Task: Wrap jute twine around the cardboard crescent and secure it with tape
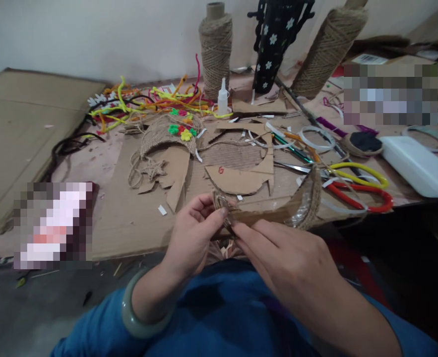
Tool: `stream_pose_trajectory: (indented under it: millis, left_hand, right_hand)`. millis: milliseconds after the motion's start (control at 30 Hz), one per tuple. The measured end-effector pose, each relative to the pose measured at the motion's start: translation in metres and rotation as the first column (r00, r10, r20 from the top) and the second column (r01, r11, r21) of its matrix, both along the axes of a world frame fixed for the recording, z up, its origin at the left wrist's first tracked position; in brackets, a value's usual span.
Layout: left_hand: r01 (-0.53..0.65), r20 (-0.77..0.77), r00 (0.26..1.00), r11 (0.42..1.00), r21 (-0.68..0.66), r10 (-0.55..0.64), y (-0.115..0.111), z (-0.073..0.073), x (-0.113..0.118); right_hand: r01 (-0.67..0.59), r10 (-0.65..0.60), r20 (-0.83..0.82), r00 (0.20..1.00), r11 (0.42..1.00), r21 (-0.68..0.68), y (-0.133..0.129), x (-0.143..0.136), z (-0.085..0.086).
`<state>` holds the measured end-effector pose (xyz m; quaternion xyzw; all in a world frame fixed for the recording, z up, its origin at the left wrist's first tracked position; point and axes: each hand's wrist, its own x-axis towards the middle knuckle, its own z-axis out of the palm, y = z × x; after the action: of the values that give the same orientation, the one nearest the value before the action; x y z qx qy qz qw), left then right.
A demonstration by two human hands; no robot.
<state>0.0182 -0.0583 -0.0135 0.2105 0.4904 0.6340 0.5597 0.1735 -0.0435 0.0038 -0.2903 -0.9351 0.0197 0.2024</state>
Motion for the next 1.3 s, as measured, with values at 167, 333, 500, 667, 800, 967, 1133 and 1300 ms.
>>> stream_pose_trajectory:
  millis: [167, 333, 500, 667, 800, 967, 1133, 1300]
  left_hand:
    - [0.062, -0.027, 0.998, 0.998, 0.016, -0.061, -0.001, -0.003, 0.002]
    - [0.139, -0.091, 0.987, 0.988, 0.065, -0.133, -0.004, -0.006, 0.006]
    - [0.195, -0.194, 0.965, 0.977, 0.081, -0.176, -0.006, -0.002, 0.012]
    - [0.213, -0.307, 0.936, 0.971, 0.104, -0.173, -0.008, -0.002, 0.014]
    - [0.222, -0.386, 0.907, 0.969, 0.107, -0.166, -0.009, -0.005, 0.014]
    - [0.232, -0.456, 0.874, 0.969, 0.087, -0.168, -0.01, -0.005, 0.013]
    - [0.236, -0.462, 0.868, 0.97, 0.057, -0.184, -0.009, -0.002, 0.014]
    - [0.236, -0.433, 0.881, 0.97, 0.056, -0.189, -0.009, 0.0, 0.016]
  right_hand:
    - [0.022, -0.027, -0.088, 0.996, 0.998, -0.057, 0.006, 0.002, 0.003]
    - [0.1, -0.126, -0.2, 0.972, 0.986, -0.133, 0.018, 0.005, 0.01]
    - [0.151, -0.187, -0.207, 0.96, 0.972, -0.18, 0.023, 0.002, 0.01]
    - [0.198, -0.229, -0.165, 0.959, 0.963, -0.183, 0.024, 0.0, 0.01]
    - [0.219, -0.247, -0.151, 0.957, 0.959, -0.183, 0.022, -0.001, 0.011]
    - [0.227, -0.262, -0.152, 0.953, 0.95, -0.216, 0.023, -0.002, 0.012]
    - [0.199, -0.249, -0.137, 0.959, 0.932, -0.304, 0.028, -0.002, 0.015]
    - [0.226, -0.261, -0.122, 0.958, 0.944, -0.242, 0.027, -0.002, 0.015]
